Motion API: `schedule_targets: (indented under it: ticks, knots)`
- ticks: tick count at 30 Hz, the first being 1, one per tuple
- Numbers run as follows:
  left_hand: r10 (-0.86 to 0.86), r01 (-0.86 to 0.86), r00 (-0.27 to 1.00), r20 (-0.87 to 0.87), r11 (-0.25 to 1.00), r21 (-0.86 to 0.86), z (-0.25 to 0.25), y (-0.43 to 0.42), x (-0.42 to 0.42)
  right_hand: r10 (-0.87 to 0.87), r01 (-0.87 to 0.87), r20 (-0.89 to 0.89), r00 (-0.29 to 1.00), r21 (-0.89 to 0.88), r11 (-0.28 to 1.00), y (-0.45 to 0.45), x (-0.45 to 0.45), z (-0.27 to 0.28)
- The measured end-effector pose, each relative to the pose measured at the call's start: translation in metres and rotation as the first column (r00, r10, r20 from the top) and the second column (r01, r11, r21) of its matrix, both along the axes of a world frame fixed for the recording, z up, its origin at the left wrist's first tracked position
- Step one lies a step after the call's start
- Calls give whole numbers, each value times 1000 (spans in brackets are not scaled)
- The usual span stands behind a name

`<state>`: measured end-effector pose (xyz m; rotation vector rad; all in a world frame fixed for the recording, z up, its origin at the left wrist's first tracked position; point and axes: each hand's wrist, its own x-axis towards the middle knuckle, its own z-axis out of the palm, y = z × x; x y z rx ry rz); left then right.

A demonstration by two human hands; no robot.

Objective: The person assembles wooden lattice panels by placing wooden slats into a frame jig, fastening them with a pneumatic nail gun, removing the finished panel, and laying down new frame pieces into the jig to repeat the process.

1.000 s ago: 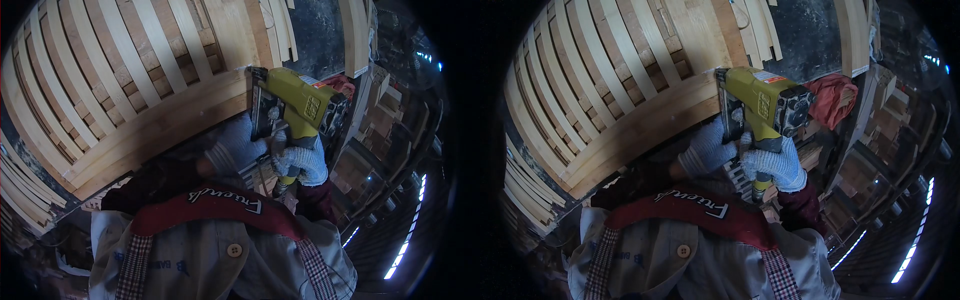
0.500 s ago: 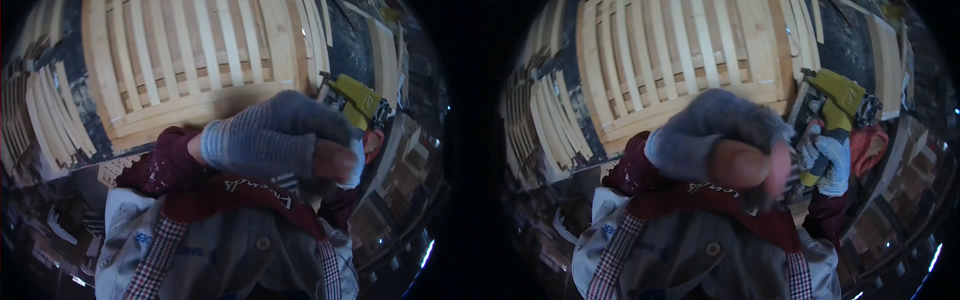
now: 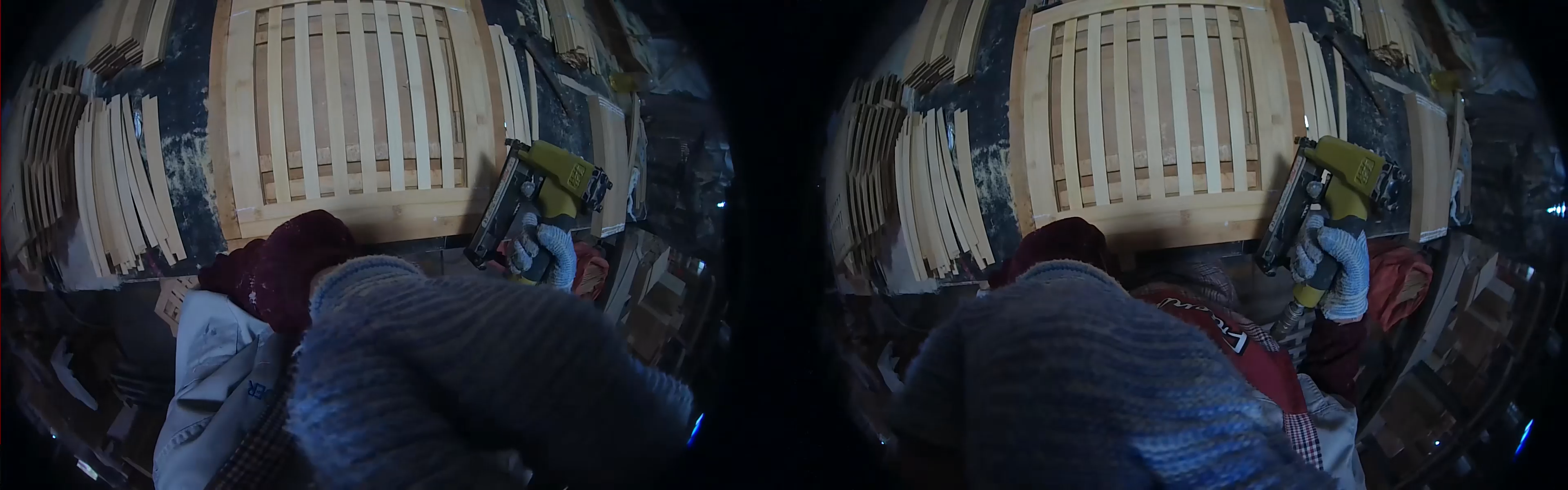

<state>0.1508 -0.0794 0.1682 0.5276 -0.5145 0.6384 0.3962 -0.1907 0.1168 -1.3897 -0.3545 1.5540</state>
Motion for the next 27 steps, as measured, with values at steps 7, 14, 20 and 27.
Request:
schedule_targets:
  ticks: [7,14,20,27]
  knots:
    - [108,-108,993,-48,994,4,-8,40,-8,79,-86,157,984,41,995,36,-5,8]
    - [470,-268,215,-856,871,411,-152,86,83,135,-123,-237,962,66,990,147,34,18]
    - [411,-443,402,-818,869,219,-171,120,165,229,-212,-220,948,99,972,241,66,-4]
    - [449,-351,105,-888,852,389,-207,164,191,268,-280,-139,953,-73,957,302,86,-39]
